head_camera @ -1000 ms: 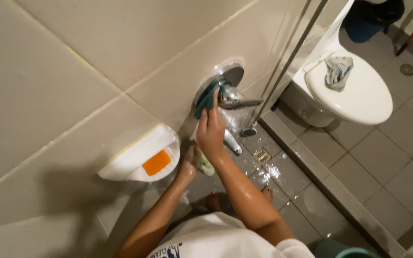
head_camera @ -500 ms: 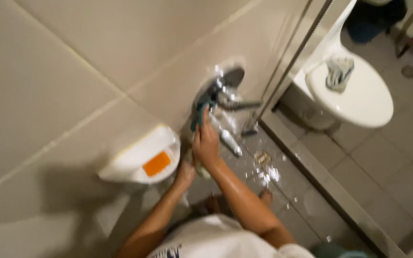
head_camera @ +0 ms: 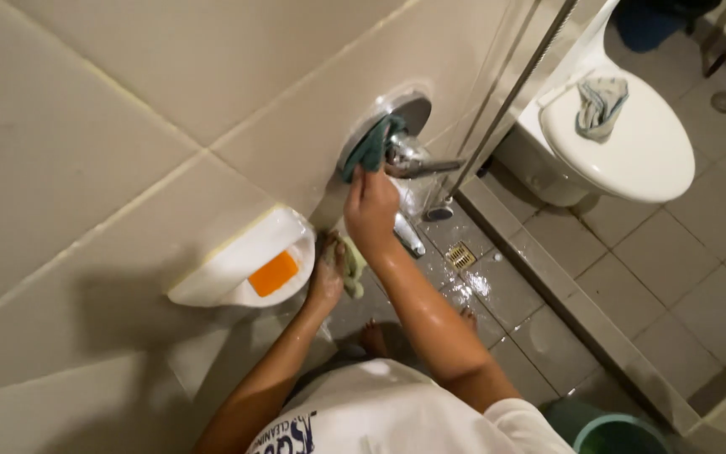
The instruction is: The recorder uses a sponge and a cloth to scrub and wipe down chrome shower fixtures including the valve, lever, and shower head inside a bathroom shower stall.
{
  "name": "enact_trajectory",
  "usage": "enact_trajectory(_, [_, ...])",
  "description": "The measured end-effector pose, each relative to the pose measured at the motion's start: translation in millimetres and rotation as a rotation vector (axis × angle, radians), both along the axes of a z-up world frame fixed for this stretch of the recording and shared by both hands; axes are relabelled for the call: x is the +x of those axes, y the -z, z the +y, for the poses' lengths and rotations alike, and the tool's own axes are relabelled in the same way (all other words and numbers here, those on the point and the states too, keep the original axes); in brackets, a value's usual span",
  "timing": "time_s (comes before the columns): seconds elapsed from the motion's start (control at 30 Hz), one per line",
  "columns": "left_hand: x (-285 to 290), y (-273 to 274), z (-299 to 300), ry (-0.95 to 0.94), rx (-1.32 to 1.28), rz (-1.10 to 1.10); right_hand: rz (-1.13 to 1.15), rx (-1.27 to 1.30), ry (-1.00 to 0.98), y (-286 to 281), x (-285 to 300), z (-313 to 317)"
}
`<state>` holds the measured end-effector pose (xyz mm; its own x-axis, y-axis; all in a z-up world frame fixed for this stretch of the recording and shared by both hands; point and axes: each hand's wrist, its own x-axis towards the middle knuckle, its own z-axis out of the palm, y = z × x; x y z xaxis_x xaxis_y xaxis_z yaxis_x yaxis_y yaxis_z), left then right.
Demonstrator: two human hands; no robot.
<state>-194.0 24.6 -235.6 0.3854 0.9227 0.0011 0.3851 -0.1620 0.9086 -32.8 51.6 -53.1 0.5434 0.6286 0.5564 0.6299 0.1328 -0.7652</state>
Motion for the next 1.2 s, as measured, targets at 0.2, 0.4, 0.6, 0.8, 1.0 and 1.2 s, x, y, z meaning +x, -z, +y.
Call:
enact_trajectory(0.2, [-1.9,83.5,3.8,-0.036,-0.13,-0.282,0.075,-0.002,-0.022,7.3,-14.3,-11.3])
enact_trajectory(0.4, [8.9,-10.1,-0.9,0.037,-0.066,-0.131,0.013,-0.072,-0.137,24.9,-32.5,-32.0])
enact_trajectory(0.6, [9.7,-29.2,-6.1,0.013,-0.041,-0.115,0.039,-0.012,-0.045,-18.2,-9.3,-13.9])
enact_trajectory(0.8, [23.3,-56.6,17.4,-0.025,0.042,-0.118,-0.05,0.005,-0.066,11.9,-16.3,-23.7])
enact_trajectory(1.0, [36.7,-56.2,2.2,-0.022,-0.046,-0.122,-0.25,-0.078,-0.129,18.7,-18.6,-15.4])
enact_trajectory(1.2, [14.7,-8.2,-14.1,-0.016,-0.326,-0.154,0.011,-0.044,-0.003,46.3,6.5,5.0])
